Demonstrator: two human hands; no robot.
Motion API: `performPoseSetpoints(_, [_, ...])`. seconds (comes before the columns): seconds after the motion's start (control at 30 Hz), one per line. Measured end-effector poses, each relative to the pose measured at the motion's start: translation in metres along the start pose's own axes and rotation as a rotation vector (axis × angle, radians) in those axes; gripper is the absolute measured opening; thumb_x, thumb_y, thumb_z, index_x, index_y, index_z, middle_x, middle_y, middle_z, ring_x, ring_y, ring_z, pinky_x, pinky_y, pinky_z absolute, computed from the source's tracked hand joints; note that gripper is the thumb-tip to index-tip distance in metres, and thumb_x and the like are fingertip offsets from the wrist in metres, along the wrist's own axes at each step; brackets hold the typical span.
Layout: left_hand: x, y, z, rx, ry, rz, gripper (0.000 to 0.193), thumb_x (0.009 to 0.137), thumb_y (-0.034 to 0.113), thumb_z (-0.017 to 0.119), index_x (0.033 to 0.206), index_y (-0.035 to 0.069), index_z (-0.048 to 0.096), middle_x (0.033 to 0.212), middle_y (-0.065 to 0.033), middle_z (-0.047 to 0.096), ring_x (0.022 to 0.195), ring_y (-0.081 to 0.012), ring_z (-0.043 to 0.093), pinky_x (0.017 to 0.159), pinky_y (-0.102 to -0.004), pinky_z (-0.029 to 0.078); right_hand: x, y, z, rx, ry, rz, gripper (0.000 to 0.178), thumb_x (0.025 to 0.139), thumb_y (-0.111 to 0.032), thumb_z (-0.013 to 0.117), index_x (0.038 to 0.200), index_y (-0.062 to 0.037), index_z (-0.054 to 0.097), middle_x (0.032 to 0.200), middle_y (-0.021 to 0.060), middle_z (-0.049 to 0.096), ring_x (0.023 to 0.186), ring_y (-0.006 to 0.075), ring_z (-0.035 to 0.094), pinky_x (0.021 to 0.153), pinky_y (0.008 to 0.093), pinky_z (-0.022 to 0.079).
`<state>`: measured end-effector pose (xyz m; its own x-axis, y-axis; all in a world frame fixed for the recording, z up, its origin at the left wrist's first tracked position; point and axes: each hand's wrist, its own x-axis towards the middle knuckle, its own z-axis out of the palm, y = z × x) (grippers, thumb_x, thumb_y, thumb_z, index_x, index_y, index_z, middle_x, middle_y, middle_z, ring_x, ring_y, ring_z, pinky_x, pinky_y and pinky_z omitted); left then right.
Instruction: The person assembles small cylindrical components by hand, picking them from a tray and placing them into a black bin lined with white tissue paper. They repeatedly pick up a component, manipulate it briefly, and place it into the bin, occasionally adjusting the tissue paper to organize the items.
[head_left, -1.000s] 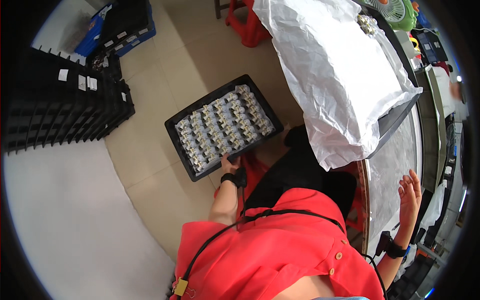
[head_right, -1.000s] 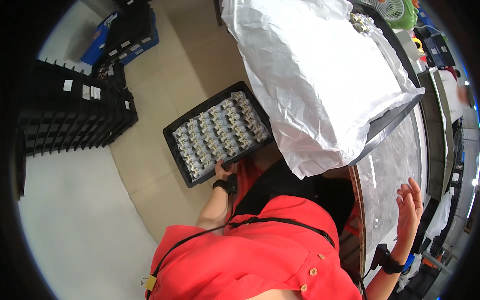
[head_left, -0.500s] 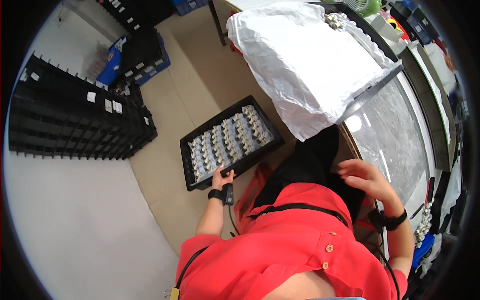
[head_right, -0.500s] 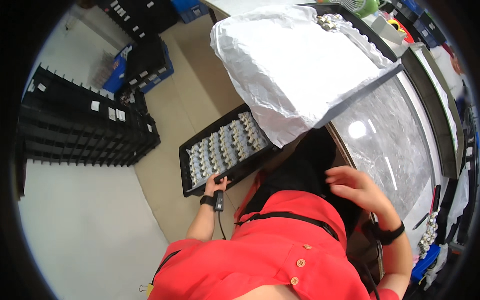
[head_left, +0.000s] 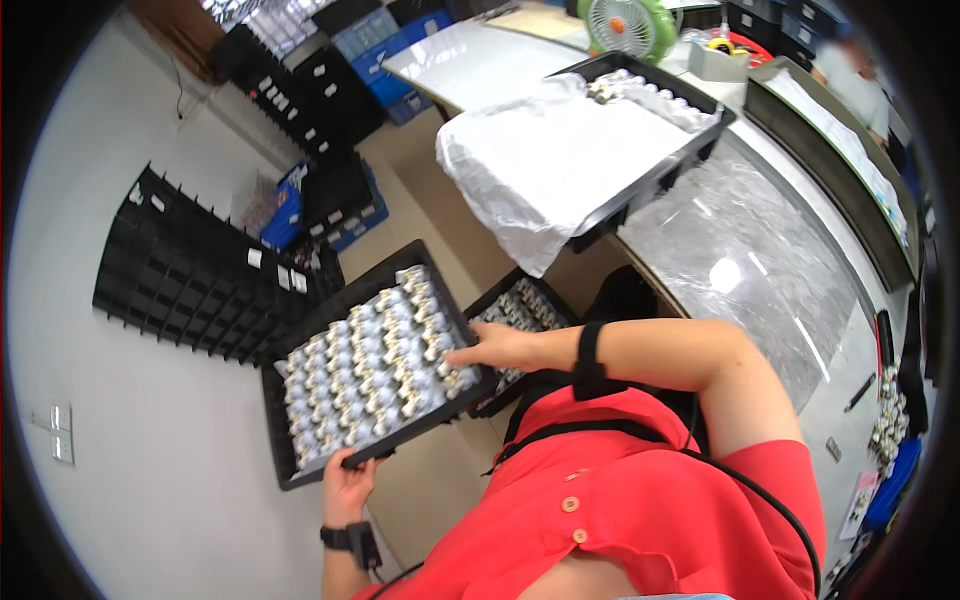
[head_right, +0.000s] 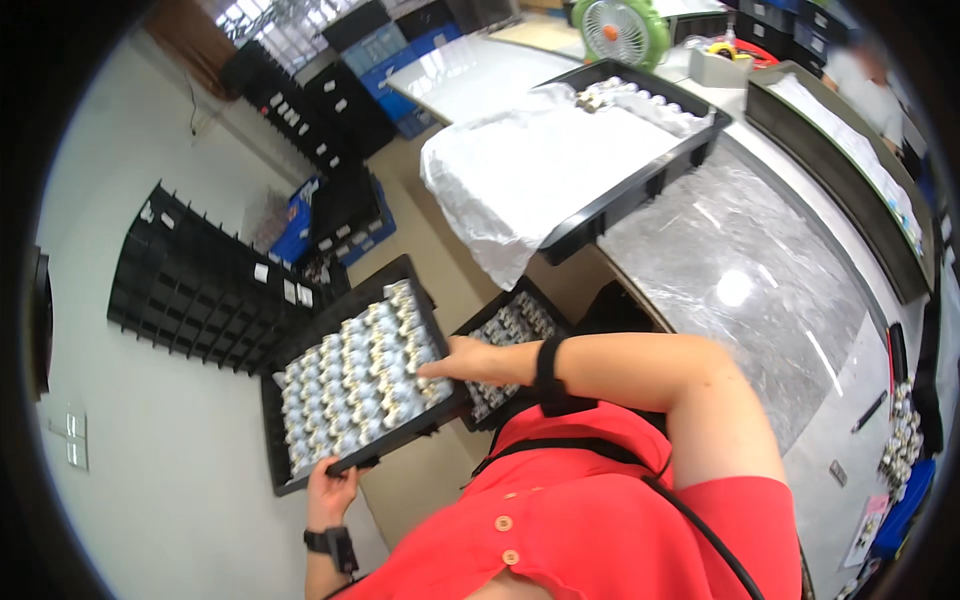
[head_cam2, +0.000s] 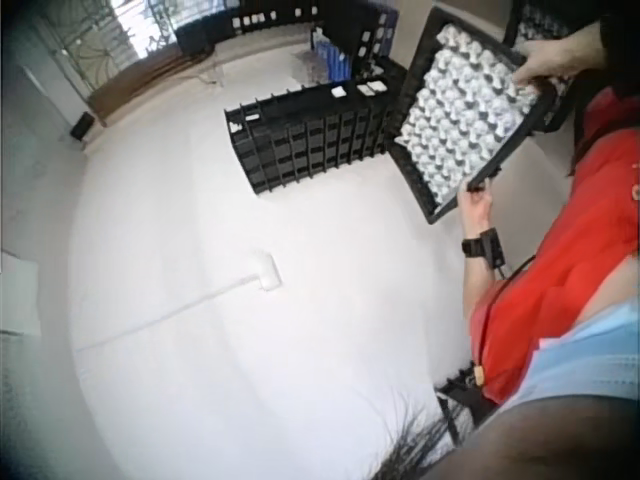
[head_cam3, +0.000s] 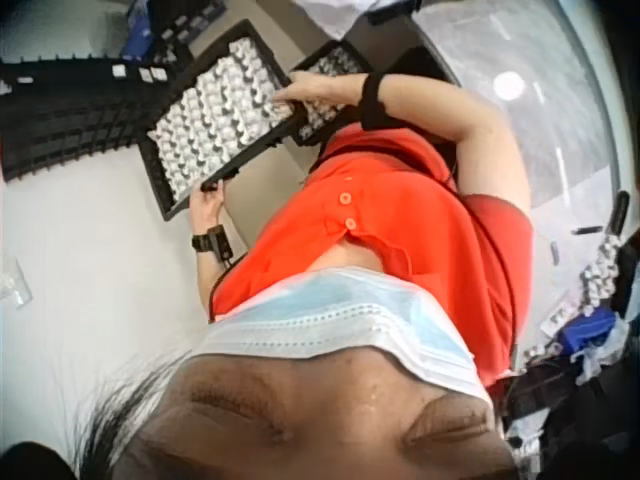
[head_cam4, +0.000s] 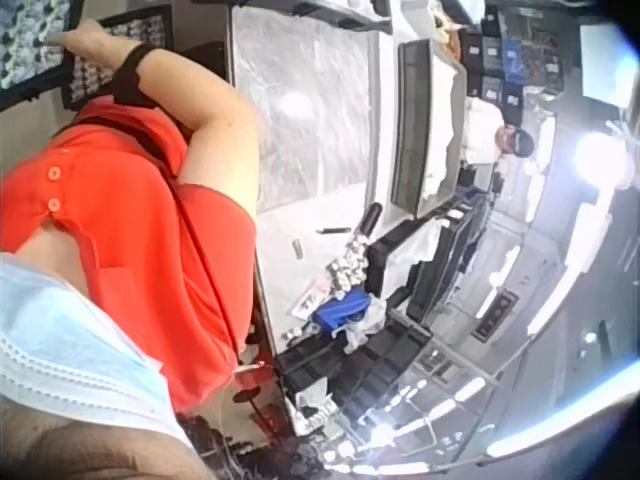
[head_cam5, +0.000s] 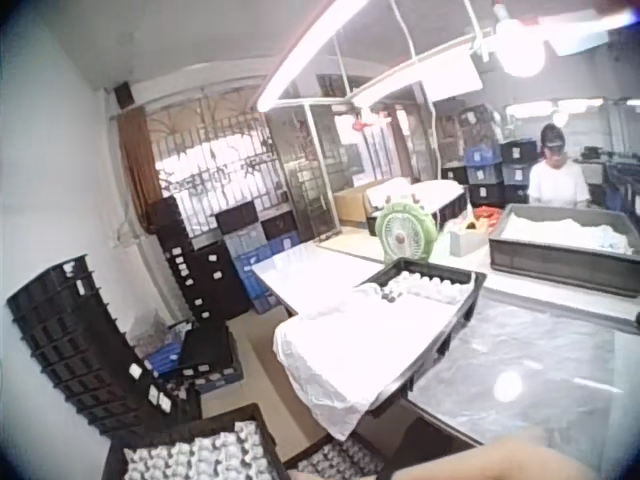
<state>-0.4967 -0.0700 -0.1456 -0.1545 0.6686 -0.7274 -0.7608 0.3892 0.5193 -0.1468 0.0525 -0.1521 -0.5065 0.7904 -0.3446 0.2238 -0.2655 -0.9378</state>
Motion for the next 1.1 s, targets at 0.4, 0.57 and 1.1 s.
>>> performPoseSetpoints(0.4, [-0.111, -0.024, 0.005, 0.069, -0.534, -0.121, 0.007, 0.082, 0.004, 0.055, 0.087, -0.001, 0.055, 0.088, -0.0119, 0.062, 0.084, -0.0252, 0.063, 0.072, -0.0357, 0.058, -0.219, -0.037, 0.081, 0.195, 0.512, -0.576, 0.074, 0.066, 0.004, 0.053, 0.137, 0.0032, 0.030, 0.093, 0.0127, 0.060, 0.071, 0.0157, 0.059, 0.059, 0.0260, 0.048])
performPoseSetpoints(0.57, [-0.187, -0.036, 0.061, 0.305, -0.792, -0.265, 0.014, 0.083, 0.002, 0.056, 0.094, -0.006, 0.052, 0.094, -0.0134, 0.059, 0.093, -0.0253, 0.059, 0.092, -0.0364, 0.050, -0.358, -0.052, 0.136, 0.414, 0.778, -0.585, 0.074, 0.060, 0.010, 0.049, 0.132, 0.0002, 0.036, 0.096, 0.0108, 0.059, 0.076, 0.0160, 0.061, 0.066, 0.0279, 0.053])
performPoseSetpoints(1.1, [-0.223, -0.231, 0.121, 0.997, -0.893, -0.961, 0.012, 0.086, 0.012, 0.058, 0.088, 0.003, 0.050, 0.085, -0.0067, 0.052, 0.080, -0.0184, 0.054, 0.086, -0.0360, 0.051, -0.547, 0.070, 0.250, 0.433, 1.690, -0.290, 0.067, 0.056, 0.005, 0.051, 0.123, -0.0012, 0.047, 0.088, 0.0033, 0.057, 0.069, 0.0112, 0.056, 0.060, 0.0212, 0.047])
